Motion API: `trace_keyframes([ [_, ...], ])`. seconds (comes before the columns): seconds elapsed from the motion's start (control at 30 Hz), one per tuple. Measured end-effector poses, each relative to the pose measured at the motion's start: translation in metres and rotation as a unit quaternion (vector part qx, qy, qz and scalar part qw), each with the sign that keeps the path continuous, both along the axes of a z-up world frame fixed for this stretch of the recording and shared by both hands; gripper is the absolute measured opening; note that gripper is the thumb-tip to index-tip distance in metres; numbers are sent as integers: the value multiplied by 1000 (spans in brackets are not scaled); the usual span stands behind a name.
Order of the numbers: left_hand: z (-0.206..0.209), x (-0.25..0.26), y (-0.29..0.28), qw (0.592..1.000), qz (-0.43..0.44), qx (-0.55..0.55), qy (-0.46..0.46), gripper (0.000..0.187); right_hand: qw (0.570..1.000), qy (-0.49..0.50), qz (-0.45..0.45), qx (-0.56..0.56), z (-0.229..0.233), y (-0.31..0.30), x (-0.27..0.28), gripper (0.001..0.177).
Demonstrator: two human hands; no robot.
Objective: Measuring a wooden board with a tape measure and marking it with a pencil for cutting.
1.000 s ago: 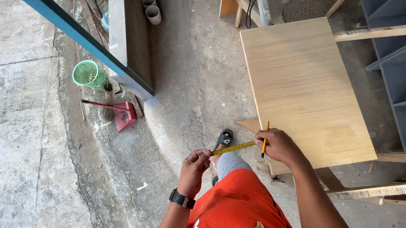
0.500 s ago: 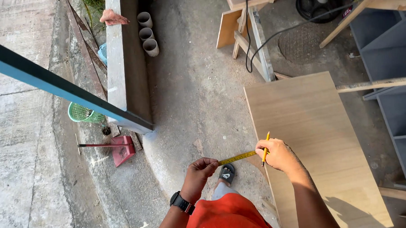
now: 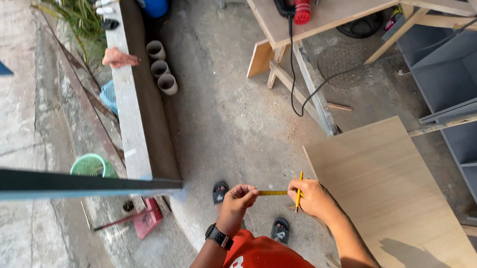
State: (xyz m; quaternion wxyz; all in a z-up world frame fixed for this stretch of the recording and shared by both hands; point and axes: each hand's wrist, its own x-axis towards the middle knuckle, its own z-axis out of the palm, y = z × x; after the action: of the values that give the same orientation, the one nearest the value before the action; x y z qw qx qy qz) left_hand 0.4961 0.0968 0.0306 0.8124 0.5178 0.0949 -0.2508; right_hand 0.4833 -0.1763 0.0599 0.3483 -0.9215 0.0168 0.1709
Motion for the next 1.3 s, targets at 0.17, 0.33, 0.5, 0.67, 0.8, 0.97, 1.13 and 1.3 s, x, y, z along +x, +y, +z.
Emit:
trace_keyframes([
  [0.17, 4, 93, 34, 984, -136, 114, 13, 10, 996, 30, -80, -8, -1, 34, 51, 9],
  [0.33, 0, 169, 59, 930, -294, 203, -88, 6, 998, -9, -61, -13, -15, 74, 96, 16],
  [0.5, -13, 216, 45, 754, -475, 315, -328, 17, 998, -6, -58, -20, -37, 97, 117, 18],
  [0.67, 5, 241, 1, 737, -525, 287, -315, 16, 992, 55, -89, -65, -2, 92, 138, 22],
  [0.8, 15, 260, -30, 712, -569, 281, -301, 26, 991, 50, -111, -52, 37, 74, 160, 18],
  [0.97, 5, 296, -55, 740, -571, 234, -267, 13, 976, 54, -210, 6, 55, 42, 195, 20],
  [1.13, 12, 339, -79, 842, -512, 150, -83, 7, 884, -34, -421, 203, 57, 13, 227, 39],
  [1.3, 47, 380, -99, 951, -301, 37, 61, 14, 830, -144, -516, 156, 23, 0, 268, 18],
])
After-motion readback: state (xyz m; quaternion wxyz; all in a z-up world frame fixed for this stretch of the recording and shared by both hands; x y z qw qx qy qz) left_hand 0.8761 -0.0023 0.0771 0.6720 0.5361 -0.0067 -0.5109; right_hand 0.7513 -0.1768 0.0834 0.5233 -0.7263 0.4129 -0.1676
